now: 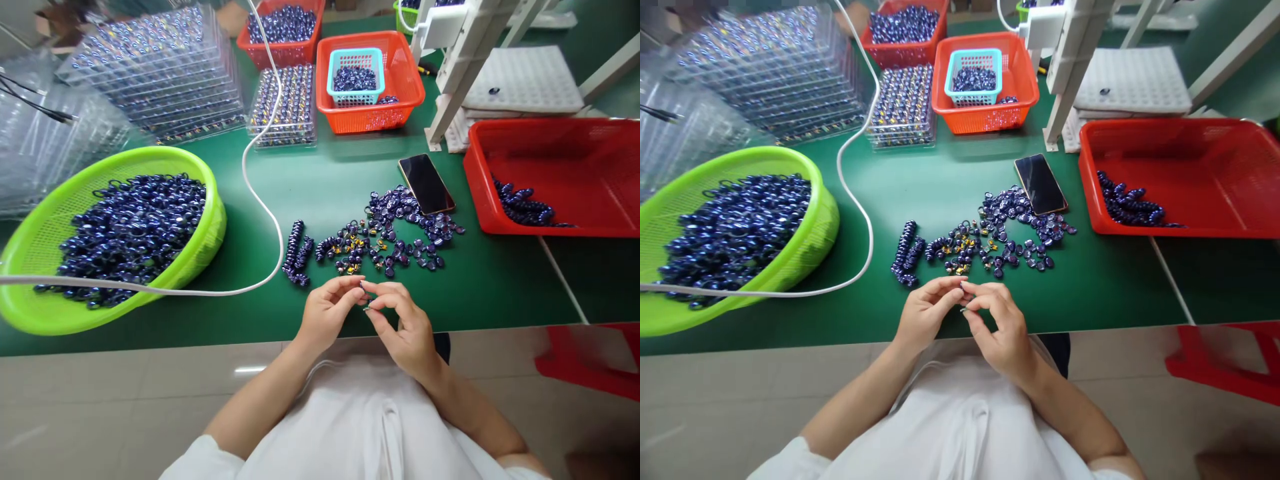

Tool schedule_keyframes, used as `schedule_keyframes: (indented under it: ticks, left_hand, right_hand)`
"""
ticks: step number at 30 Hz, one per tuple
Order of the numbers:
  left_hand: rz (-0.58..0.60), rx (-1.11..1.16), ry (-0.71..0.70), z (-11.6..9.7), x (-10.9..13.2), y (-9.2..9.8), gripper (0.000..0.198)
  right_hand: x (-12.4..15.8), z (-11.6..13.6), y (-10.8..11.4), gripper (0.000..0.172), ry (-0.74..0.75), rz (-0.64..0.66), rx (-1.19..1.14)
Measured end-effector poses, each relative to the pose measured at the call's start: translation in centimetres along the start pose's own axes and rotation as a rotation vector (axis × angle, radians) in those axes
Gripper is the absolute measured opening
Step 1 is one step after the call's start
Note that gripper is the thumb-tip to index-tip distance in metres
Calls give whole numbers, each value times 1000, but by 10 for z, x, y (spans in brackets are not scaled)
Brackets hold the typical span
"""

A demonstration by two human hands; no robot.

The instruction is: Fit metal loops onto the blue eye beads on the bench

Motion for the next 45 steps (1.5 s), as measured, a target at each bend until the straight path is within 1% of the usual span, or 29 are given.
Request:
schedule_keyframes:
  ticks: [4, 7, 9, 11, 13, 16, 19, 22, 26, 32, 34, 39, 45]
  left_hand:
    - [17, -1, 5, 3, 1, 2, 27]
    - [8, -6, -10, 4, 2, 4, 24]
    - [-2, -37, -50, 3, 4, 6, 23]
    - [-4, -104, -138, -3, 6, 6, 22]
    - [17, -206, -272, -15, 10, 3, 21]
    - [94, -359, -481, -34, 18, -6, 20]
    - [178, -465, -637, -45, 23, -13, 24]
    - [230, -537, -749, -51, 26, -15, 27]
    - [287, -603, -850, -55, 29, -20, 30]
    - [307, -613, -874, -56, 31, -22, 32]
    - [286, -604, -844, -55, 30, -21, 30]
    - [199, -583, -705, -47, 22, -13, 24]
    - [170, -585, -659, -46, 23, -12, 19]
  right_hand:
    - [2, -5, -3, 15, -47, 33, -83]
    - [4, -16, 0, 9, -167, 21, -196]
    - [4, -24, 5, 5, -241, -12, -203]
    - [2, -26, 8, 5, -273, -17, -166]
    - [-2, -23, 7, 6, -275, 23, -141]
    - [-6, -20, 2, 10, -287, 103, -154]
    - [-5, -24, -2, 10, -345, 147, -196]
    - [0, -31, -6, 9, -413, 162, -254]
    - [4, -37, -10, 11, -473, 158, -305]
    - [4, -40, -13, 10, -527, 214, -343]
    - [5, -41, -13, 10, -541, 224, -352]
    - [5, -41, -11, 13, -550, 215, -303]
    - [3, -38, -8, 14, -514, 163, -244]
Point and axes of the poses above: each hand's wrist, its own x-axis away from the middle knuckle, its own y-axis out of the back of the hand, z = x × y, the point moved 9 cm from there along -x, towards the middle knuckle, and after that the axes turned 4 degrees about y, right-handed, at the moved point
